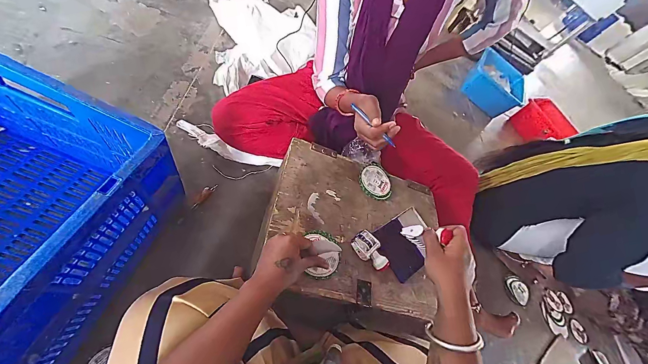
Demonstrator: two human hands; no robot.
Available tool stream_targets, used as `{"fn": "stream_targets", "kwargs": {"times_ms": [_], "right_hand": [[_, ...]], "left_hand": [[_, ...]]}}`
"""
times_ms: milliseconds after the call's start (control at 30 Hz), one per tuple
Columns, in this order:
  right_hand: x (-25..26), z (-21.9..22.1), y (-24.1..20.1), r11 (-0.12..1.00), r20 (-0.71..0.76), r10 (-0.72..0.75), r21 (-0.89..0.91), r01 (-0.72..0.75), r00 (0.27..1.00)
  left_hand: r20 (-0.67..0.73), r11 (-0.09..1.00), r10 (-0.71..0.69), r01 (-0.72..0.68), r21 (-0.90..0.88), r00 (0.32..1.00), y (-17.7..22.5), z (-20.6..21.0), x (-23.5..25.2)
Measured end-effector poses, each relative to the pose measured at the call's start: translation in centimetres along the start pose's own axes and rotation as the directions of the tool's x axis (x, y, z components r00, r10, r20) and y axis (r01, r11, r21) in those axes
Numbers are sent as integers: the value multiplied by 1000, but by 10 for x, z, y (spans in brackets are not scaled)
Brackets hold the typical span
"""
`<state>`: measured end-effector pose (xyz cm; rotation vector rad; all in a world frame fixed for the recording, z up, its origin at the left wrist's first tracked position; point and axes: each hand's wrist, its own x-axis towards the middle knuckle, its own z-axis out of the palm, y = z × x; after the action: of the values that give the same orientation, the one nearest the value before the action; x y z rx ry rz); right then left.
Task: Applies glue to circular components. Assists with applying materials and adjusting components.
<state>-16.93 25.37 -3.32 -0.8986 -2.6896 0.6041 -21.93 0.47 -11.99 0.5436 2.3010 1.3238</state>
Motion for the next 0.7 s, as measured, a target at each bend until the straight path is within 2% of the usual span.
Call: {"fn": "stream_targets", "kwargs": {"times_ms": [133,200,267,333,400,500,600,700], "right_hand": [[18,22,10,969,123,135,-224,-105,983],[16,28,8,944,147,181,-302,-130,972],[16,23,10,949,161,171,-291,-119,972],[9,15,6,986,131,54,-164,-32,990],[-8,8,-9,987,127,-161,26,159,979],[-40,17,-40,943,301,-332,90,320,894],[-57,48,-68,933,493,-300,-26,358,817],[-63,66,-70,928,518,-254,-107,357,817]], "left_hand": [[-113,996,19,-29,-87,993,-7,4,3],[-114,996,-21,11,-90,993,-5,3,2],[-113,994,-64,53,-94,992,-2,1,0],[-113,992,-76,64,-106,991,-1,-2,0],[-134,991,-64,47,-129,989,-2,0,1],[-131,990,-70,53,-130,989,-3,2,0],[-146,990,-56,36,-134,988,-3,1,1],[-141,994,12,-28,-107,990,-8,1,3]]}}
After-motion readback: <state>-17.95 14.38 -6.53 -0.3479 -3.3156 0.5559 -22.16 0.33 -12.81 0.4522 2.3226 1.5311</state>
